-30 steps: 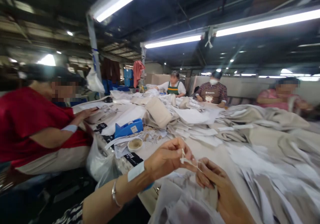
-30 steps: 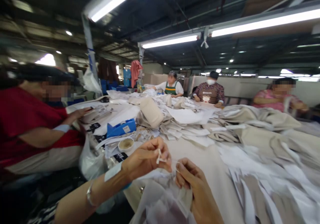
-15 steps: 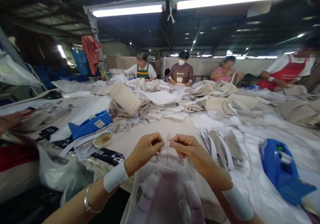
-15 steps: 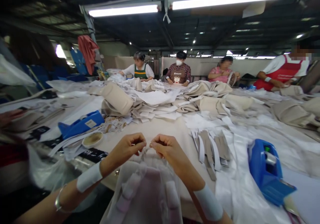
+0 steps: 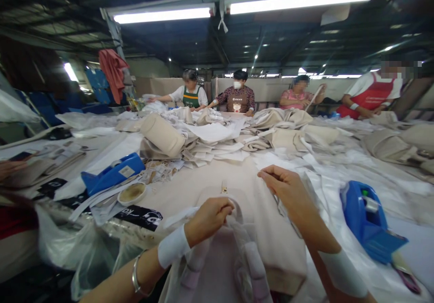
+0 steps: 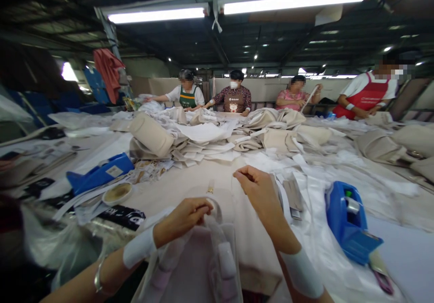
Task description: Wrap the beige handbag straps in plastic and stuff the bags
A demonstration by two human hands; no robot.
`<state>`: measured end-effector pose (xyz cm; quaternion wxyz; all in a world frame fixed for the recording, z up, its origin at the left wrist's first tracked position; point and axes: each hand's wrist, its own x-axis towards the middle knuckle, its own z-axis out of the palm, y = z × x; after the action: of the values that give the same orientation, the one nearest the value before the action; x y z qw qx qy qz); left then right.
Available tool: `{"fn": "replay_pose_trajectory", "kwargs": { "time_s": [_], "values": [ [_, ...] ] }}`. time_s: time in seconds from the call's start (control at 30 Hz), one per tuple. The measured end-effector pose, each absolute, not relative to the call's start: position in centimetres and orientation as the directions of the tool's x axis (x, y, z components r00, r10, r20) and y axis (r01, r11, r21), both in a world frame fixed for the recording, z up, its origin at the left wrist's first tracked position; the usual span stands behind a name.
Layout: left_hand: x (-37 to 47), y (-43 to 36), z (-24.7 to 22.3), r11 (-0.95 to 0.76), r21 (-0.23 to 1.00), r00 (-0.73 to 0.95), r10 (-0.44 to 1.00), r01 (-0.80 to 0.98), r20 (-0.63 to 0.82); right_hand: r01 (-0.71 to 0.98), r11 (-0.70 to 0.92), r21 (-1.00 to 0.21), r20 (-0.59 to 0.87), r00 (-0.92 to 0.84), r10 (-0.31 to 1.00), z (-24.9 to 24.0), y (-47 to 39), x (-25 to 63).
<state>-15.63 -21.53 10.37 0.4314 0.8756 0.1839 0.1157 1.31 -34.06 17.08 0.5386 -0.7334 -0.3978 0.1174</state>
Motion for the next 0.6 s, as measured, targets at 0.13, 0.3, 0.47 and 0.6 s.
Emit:
{"fn": "replay_pose_trajectory", "kwargs": {
  "time_s": [0.13, 0.3, 0.47, 0.6],
  "values": [
    [-14.6, -21.3, 8.0, -0.646, 0.726, 0.904, 0.421, 0.237, 0.080, 0.688, -0.337, -0.643, 0.351, 0.656, 0.669, 14.7, -32.1, 1.5],
    [-14.6, -20.4, 5.3, -0.663, 0.730, 0.917, 0.376, 0.166, 0.133, 0.722, -0.390, -0.572, 0.089, 0.527, 0.845, 9.6, -29.3, 1.4],
    [-14.7, -18.4, 2.4, -0.506, 0.858, 0.888, 0.431, 0.093, 0.158, 0.722, -0.309, -0.619, -0.061, 0.348, 0.936, 7.6, -28.5, 1.9],
    [-14.0, -17.7, 1.6, -0.304, 0.950, 0.903, 0.424, 0.064, 0.074, 0.662, -0.293, -0.690, -0.110, 0.304, 0.946, 7.3, -28.4, 2.6]
  ]
}}
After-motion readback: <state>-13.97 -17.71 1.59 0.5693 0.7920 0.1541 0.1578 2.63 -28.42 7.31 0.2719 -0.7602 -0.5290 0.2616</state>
